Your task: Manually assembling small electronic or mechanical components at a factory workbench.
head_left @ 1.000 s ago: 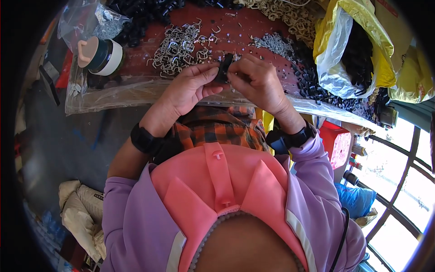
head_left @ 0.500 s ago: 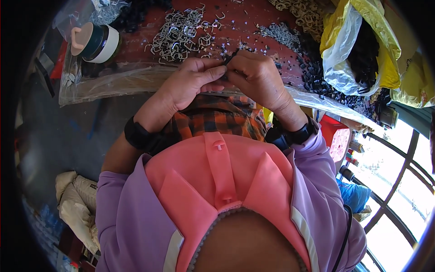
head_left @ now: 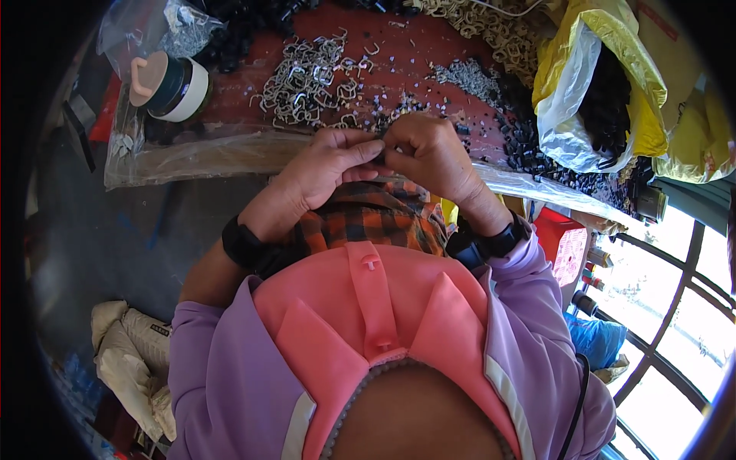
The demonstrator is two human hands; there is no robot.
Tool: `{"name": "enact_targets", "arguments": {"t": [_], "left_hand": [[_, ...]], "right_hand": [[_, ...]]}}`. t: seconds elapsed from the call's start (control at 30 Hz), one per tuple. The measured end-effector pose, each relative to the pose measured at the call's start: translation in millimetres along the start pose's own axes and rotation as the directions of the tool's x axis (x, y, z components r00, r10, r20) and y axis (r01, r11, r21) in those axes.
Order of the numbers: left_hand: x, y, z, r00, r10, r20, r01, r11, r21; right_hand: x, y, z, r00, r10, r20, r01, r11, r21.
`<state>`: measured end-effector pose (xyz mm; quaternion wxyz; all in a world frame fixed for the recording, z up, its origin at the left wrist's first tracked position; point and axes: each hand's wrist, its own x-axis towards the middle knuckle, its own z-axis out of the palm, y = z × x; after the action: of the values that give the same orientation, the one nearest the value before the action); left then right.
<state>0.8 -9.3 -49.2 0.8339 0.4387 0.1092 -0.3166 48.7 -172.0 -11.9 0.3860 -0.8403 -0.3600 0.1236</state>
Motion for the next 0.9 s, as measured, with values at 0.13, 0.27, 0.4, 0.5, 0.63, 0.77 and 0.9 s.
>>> {"name": "enact_targets", "arguments": {"t": [0.13, 0.27, 0.4, 0.5, 0.63, 0.77, 0.9], "left_hand": [[2.9, 6.0, -0.8, 0.999, 0.017, 0.031, -0.015, 0.998, -0.058], [6.1, 12.5, -2.5, 1.0, 0.011, 0.013, -0.009, 0.991, -0.133], [10.5, 13.6, -3.9, 1.0, 0.005, 0.024, 0.0, 0.974, -0.226], [7.2, 17.3, -10.1, 0.998, 0.053, -0.045, -0.062, 0.971, -0.231], [1.1, 20.2, -15.6, 0.99, 0.1, -0.099, -0.12, 0.964, -0.235], [0.0, 17.0, -15.9, 0.986, 0.119, -0.114, -0.145, 0.956, -0.256], [-5.2, 18.2, -17.7, 0.985, 0.124, -0.117, -0.15, 0.957, -0.25]], "right_hand": [[3.2, 0.8, 1.3, 0.992, -0.093, -0.088, 0.092, 0.996, -0.012], [7.9, 4.1, 2.3, 0.99, -0.048, -0.129, 0.055, 0.997, 0.052], [15.9, 18.5, -8.7, 0.987, -0.135, -0.09, 0.147, 0.977, 0.153], [19.5, 36.1, -35.4, 0.974, 0.037, -0.224, -0.019, 0.996, 0.084], [27.1, 115.0, -90.0, 0.86, 0.071, -0.506, -0.35, 0.802, -0.483], [22.2, 184.9, -111.7, 0.869, 0.092, -0.487, -0.434, 0.615, -0.658], [25.5, 186.0, -108.7, 0.867, 0.123, -0.483, -0.436, 0.658, -0.614]]}}
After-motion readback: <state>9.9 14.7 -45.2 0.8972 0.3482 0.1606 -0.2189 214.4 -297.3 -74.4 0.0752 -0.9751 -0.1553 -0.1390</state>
